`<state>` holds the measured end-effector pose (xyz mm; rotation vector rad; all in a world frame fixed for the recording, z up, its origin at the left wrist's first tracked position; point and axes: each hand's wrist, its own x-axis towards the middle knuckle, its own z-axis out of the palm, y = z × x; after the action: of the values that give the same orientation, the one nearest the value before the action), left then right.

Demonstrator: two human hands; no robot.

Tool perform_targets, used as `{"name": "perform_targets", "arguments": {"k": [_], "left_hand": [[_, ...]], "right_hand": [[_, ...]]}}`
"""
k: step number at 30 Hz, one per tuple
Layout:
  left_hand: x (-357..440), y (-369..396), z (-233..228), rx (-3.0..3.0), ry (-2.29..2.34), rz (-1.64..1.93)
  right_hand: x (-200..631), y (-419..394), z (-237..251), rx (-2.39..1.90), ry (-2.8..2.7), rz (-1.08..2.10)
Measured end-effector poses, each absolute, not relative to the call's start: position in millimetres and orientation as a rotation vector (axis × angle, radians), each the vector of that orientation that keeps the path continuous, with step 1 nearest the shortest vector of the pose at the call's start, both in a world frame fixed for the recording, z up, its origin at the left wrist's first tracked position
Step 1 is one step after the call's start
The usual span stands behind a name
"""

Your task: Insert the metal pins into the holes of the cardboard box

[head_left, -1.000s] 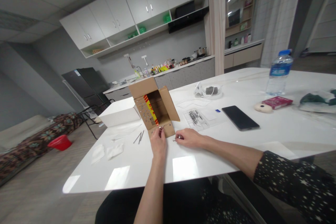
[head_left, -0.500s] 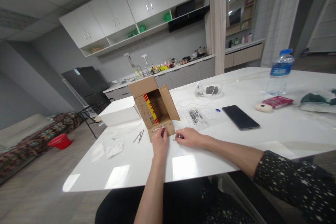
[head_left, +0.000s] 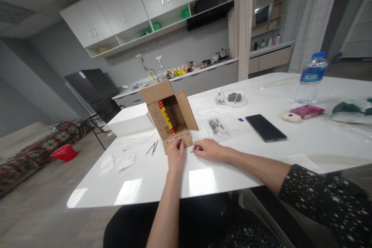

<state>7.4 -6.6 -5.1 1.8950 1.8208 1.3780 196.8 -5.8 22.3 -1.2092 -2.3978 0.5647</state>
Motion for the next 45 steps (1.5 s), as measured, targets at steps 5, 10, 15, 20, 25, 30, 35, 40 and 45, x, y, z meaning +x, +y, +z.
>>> {"name": "perform_targets", "arguments": {"k": [5, 10, 15, 20, 25, 30, 35, 40, 45], "left_hand": [[8.5, -9.8, -3.0, 1.831, 1.803, 1.37], [8.9, -14.1, -2.4, 1.802, 1.778, 1.331], [6.3, -12.1, -7.9, 1.768, 1.768, 1.342], [6.1, -11.5, -7.7, 1.744, 1.774, 1.404], [8.4, -12.5, -4.4, 1.736, 1.805, 1.393], [10.0, -12.5, -4.7, 1.781, 1.802, 1.382], [9.2, -10.7, -6.6, 1.831, 1.806, 1.407], [10.7, -10.8, -4.4, 1.86, 1.827, 1.435], [12.0, -11.6, -2.9, 1.885, 1.824, 1.447]], "right_hand": [[197.3, -4.5, 20.7, -1.202, -2.399, 0.568], [198.0, -3.8, 20.1, -1.201, -2.403, 0.565], [197.7, -3.8, 19.5, -1.196, -2.399, 0.563], [197.1, -4.1, 19.1, -1.208, -2.397, 0.556], [197.2, -4.4, 19.5, -1.199, -2.395, 0.558], [196.8, -5.0, 20.1, -1.207, -2.401, 0.541], [196.8, -6.3, 22.1, -1.2, -2.4, 0.546], [196.7, -8.0, 24.8, -1.209, -2.396, 0.573], [196.7, -7.1, 23.5, -1.209, -2.394, 0.577]]}}
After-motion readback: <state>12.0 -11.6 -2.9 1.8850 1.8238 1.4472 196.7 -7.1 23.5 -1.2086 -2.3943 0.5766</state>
